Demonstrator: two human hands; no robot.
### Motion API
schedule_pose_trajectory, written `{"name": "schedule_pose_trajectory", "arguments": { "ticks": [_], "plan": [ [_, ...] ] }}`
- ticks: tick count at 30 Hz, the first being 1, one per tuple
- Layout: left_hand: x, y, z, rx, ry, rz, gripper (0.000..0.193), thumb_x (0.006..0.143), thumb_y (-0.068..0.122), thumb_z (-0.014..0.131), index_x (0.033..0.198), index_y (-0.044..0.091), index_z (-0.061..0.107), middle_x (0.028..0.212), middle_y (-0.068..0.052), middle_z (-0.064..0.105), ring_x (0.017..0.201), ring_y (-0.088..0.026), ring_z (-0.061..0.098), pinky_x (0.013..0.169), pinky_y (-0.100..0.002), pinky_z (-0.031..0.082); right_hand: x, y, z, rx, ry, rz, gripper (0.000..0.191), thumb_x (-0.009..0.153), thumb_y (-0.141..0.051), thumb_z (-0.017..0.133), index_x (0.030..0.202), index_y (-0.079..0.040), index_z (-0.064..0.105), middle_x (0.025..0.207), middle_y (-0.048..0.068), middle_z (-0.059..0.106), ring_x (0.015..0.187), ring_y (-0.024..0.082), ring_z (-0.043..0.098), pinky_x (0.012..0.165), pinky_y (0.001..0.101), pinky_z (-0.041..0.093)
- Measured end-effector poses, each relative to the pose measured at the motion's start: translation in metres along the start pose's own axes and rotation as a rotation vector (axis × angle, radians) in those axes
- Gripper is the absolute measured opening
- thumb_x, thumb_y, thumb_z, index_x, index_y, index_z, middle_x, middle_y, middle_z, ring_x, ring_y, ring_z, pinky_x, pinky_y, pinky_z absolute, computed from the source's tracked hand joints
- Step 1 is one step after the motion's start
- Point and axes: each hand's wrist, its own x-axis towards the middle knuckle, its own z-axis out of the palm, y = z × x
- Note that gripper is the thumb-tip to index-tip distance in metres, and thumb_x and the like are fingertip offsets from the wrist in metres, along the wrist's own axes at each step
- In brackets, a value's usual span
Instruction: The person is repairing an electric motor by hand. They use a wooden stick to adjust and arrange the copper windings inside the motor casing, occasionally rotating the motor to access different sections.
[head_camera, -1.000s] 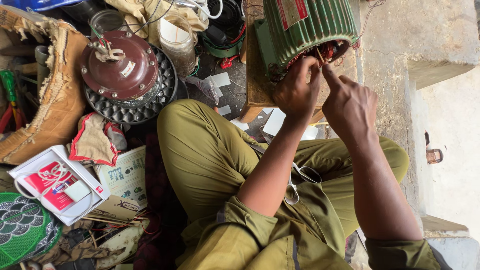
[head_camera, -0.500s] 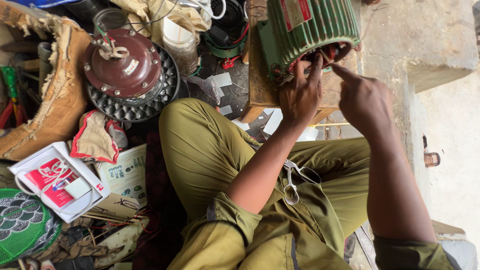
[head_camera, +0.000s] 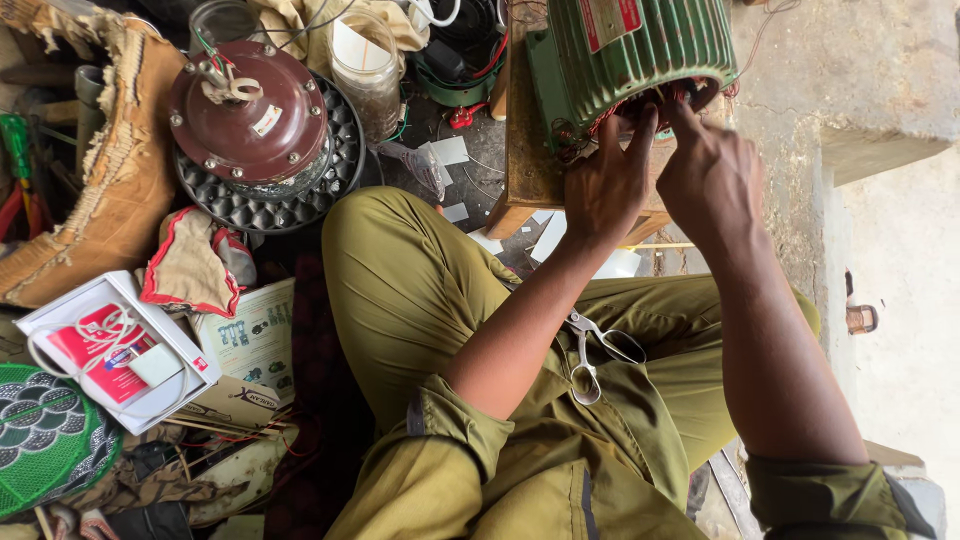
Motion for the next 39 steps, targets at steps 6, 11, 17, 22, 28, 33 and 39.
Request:
{"name": "schedule_pose_trajectory", "arguments": {
  "ticks": [6,11,17,22,28,33,39],
  "plan": [
    [0.0,0.001,0.002,0.101,-0.005,0.0,0.054,0.094,0.007,0.062,0.145,0.017,0.05,0.123,-0.012,0.058,0.064,-0.024,0.067,0.054,-0.039,0.056,0.018,0.0,0.021,-0.114,0.051,0.064,0.051,0.109,-0.009,0.044,0.159,-0.019,0.049,0.059,0.009,0.058,0.039,0.016,0.037,0.03,0.0283,0.026],
    [0.001,0.003,-0.005,-0.008,-0.002,-0.023,0.045,0.098,0.014,0.064,0.14,0.017,0.05,0.12,-0.008,0.059,0.066,-0.026,0.068,0.057,-0.04,0.056,0.017,-0.006,0.009,-0.229,0.053,-0.053,0.054,0.104,-0.005,0.052,0.156,-0.021,0.055,0.065,0.007,0.062,0.043,0.012,0.039,0.036,0.026,0.029],
    [0.001,0.005,-0.006,-0.001,-0.027,-0.035,0.039,0.102,0.019,0.069,0.137,0.014,0.051,0.117,-0.01,0.058,0.064,-0.025,0.069,0.053,-0.039,0.055,0.02,-0.005,0.008,-0.356,-0.062,-0.056,0.065,0.095,0.001,0.053,0.157,-0.019,0.052,0.06,0.006,0.062,0.04,0.012,0.041,0.032,0.0235,0.03],
    [-0.002,0.002,0.001,0.019,-0.041,-0.02,0.049,0.088,0.015,0.072,0.132,0.008,0.052,0.12,-0.013,0.058,0.061,-0.025,0.069,0.055,-0.038,0.057,0.04,-0.005,0.021,-0.344,-0.041,-0.018,0.029,0.101,-0.004,0.052,0.124,-0.01,0.068,0.061,0.009,0.062,0.038,0.011,0.041,0.029,0.0234,0.028],
    [-0.002,0.001,0.001,0.001,-0.041,-0.018,0.052,0.083,0.016,0.073,0.129,0.008,0.052,0.125,-0.015,0.058,0.062,-0.026,0.069,0.058,-0.038,0.059,0.053,-0.019,0.015,-0.414,-0.165,0.116,0.034,0.102,-0.014,0.056,0.069,-0.012,0.065,0.058,0.007,0.063,0.04,0.011,0.04,0.034,0.026,0.025],
    [0.001,0.002,-0.007,-0.004,-0.016,-0.023,0.048,0.096,0.021,0.068,0.139,0.012,0.05,0.119,-0.012,0.057,0.062,-0.026,0.069,0.055,-0.039,0.057,0.009,-0.029,-0.004,-0.413,0.025,-0.055,0.038,0.099,-0.009,0.058,0.135,-0.018,0.07,0.048,0.002,0.055,0.035,0.014,0.035,0.035,0.0265,0.022],
    [0.003,0.004,-0.006,0.027,-0.008,-0.03,0.043,0.102,0.022,0.063,0.141,0.014,0.05,0.12,-0.009,0.058,0.061,-0.023,0.067,0.052,-0.037,0.055,-0.006,-0.018,-0.005,-0.389,0.088,-0.049,0.08,0.086,0.002,0.061,0.161,-0.02,0.05,0.058,-0.001,0.052,0.04,0.012,0.034,0.038,0.0251,0.023]
  ]
}}
